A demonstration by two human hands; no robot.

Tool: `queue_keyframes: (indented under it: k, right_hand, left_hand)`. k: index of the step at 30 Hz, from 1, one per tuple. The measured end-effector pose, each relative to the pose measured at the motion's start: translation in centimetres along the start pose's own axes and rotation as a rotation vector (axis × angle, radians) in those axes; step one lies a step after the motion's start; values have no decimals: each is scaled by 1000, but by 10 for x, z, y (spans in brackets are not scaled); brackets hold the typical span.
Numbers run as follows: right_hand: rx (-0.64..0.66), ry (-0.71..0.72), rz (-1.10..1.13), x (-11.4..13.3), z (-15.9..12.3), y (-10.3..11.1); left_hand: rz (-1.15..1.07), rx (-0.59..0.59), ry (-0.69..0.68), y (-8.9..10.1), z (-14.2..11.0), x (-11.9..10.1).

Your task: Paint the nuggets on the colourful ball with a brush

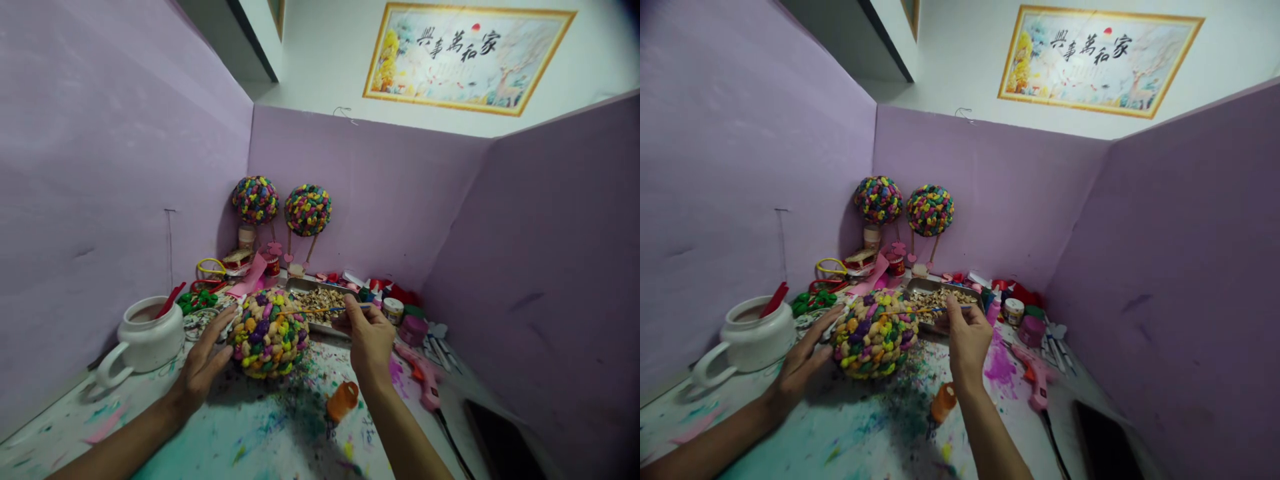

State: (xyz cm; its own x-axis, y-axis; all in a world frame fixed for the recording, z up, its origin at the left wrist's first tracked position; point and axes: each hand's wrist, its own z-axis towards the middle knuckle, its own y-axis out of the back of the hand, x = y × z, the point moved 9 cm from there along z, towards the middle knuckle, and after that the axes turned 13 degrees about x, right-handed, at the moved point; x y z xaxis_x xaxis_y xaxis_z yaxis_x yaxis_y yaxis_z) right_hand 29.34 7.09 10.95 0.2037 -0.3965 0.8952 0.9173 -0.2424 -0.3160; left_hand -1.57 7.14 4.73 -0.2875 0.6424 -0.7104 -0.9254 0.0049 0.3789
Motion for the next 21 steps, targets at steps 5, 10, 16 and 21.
queue_keyframes:
  k: [5,10,16,21]
  right_hand:
    - [-1,30,-47,8,4,5]
    - [-18,36,-26,14,8,10]
    - [6,88,26,22,4,6]
    - [62,50,43,12,0,-5]
  left_hand:
    - [0,-2,14,0,0,-1]
    - [-8,-6,16,1,0,0]
    - [-15,5,16,0,1,3]
    - [-30,-1,29,1,1,5]
